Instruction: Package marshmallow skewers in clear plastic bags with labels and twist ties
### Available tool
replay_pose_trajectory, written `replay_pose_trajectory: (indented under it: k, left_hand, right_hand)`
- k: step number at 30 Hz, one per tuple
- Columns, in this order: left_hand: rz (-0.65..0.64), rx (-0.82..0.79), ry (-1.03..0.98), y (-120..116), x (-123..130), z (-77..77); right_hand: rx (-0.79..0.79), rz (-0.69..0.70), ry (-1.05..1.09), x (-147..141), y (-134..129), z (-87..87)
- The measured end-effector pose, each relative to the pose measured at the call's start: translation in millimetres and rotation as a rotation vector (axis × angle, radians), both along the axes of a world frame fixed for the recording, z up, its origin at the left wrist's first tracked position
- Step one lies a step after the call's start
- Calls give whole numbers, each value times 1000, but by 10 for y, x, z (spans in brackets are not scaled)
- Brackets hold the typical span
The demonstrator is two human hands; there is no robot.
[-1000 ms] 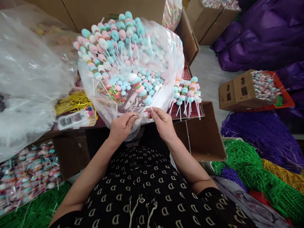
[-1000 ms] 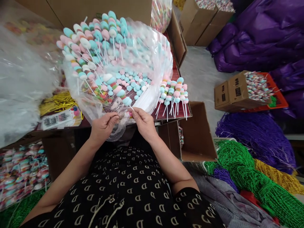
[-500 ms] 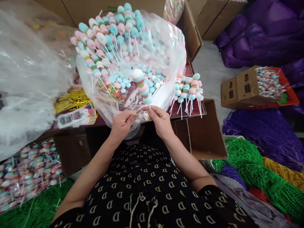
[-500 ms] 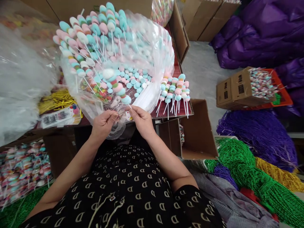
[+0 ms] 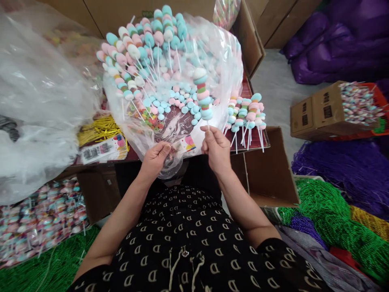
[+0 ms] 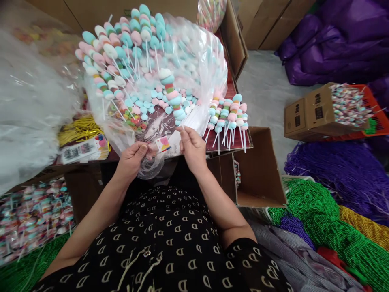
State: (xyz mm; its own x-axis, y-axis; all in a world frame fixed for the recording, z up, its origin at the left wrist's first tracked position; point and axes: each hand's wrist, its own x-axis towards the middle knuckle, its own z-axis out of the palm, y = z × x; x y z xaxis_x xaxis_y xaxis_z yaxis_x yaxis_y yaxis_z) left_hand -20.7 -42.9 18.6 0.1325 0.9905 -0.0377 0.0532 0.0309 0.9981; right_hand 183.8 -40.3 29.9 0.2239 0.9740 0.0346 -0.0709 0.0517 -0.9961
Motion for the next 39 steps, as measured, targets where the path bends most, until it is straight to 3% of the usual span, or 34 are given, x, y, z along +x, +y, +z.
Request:
replay_pose_trajectory:
  k: [4, 12, 17, 22, 28, 36, 39]
  left_hand:
    - [34, -21, -206, 87, -100, -48]
    - [-36, 67, -277, 196, -252, -100]
    - [-118, 16, -237, 181, -177, -133]
    - [-127, 29, -195, 150, -139, -159]
    - [-104, 34, -162, 136, -147, -151]
    - [-87, 8, -146, 98, -95, -128]
    - [-79, -28, -117, 86, -85, -112]
  right_hand:
    - [-41, 117, 81, 211, -155, 138]
    - [-12, 203, 20, 577, -359, 239]
    - [98, 236, 92, 345, -252, 353]
    - [171, 305, 34, 76, -147, 343]
    - [131, 202, -108, 132, -162, 316]
    - [122, 257, -37, 32, -160, 276]
    - [82, 369, -15, -7, -160, 250]
